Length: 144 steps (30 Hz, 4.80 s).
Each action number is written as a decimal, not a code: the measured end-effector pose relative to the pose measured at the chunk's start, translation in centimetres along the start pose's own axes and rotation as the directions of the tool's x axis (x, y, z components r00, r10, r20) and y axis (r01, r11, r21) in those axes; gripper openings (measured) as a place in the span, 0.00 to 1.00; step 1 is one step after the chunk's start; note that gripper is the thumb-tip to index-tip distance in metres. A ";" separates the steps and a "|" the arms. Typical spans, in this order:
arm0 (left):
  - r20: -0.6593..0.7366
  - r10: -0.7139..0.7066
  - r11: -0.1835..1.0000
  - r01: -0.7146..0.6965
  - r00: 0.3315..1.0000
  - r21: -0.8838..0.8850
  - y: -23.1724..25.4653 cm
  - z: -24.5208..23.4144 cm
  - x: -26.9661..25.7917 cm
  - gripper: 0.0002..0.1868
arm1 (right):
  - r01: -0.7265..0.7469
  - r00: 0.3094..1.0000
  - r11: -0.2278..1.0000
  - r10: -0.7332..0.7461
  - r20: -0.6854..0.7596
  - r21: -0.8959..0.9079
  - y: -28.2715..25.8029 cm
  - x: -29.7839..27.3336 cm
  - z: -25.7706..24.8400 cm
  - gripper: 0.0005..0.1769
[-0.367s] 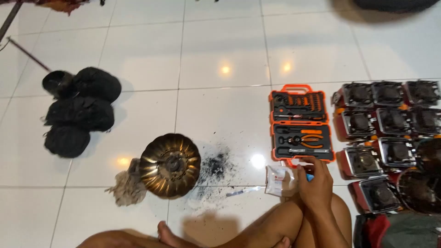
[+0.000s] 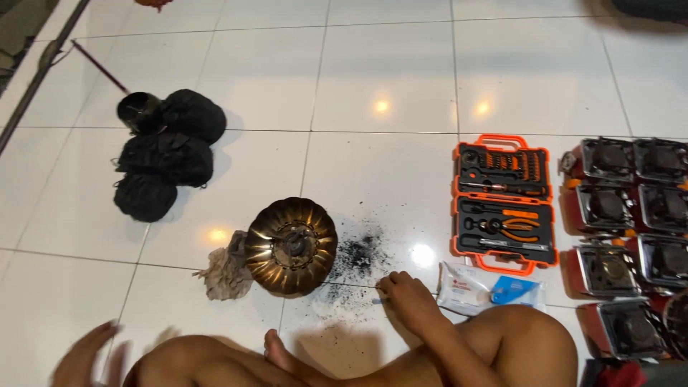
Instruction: Cleaning soot and debris from a portable stove burner using a cloth and a small scraping tool.
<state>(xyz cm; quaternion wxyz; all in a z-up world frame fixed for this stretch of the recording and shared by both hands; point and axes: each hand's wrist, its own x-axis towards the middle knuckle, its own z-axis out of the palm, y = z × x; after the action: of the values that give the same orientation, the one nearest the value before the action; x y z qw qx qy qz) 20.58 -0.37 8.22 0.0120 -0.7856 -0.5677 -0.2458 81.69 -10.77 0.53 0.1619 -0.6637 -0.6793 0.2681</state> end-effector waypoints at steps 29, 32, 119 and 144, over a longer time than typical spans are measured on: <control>0.548 -0.401 0.634 0.654 0.734 -0.412 19.2 10.8 15.4 0.28 | -0.382 0.755 0.692 0.616 -0.225 0.613 -2.8 0.1 -0.8 0.13; 0.629 -0.421 0.656 0.698 0.653 -0.285 18.6 11.7 15.5 0.31 | -0.195 0.638 0.445 0.734 -0.232 0.874 -4.9 1.5 -1.9 0.11; 0.734 -0.270 0.752 0.613 0.623 -0.243 15.9 14.3 13.7 0.16 | -0.029 0.735 0.871 0.351 -0.580 0.490 -13.5 13.4 -1.6 0.11; 0.723 -0.142 0.692 0.590 0.676 -0.416 18.0 7.5 17.5 0.20 | 0.065 0.845 0.986 0.029 -0.534 0.155 -16.2 18.5 -2.1 0.09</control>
<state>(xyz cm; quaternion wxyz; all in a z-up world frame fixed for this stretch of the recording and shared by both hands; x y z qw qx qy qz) 43.64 11.02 13.30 -0.4942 -0.6371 -0.5767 -0.1318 68.53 8.23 9.10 0.4021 -0.6896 -0.5887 0.1272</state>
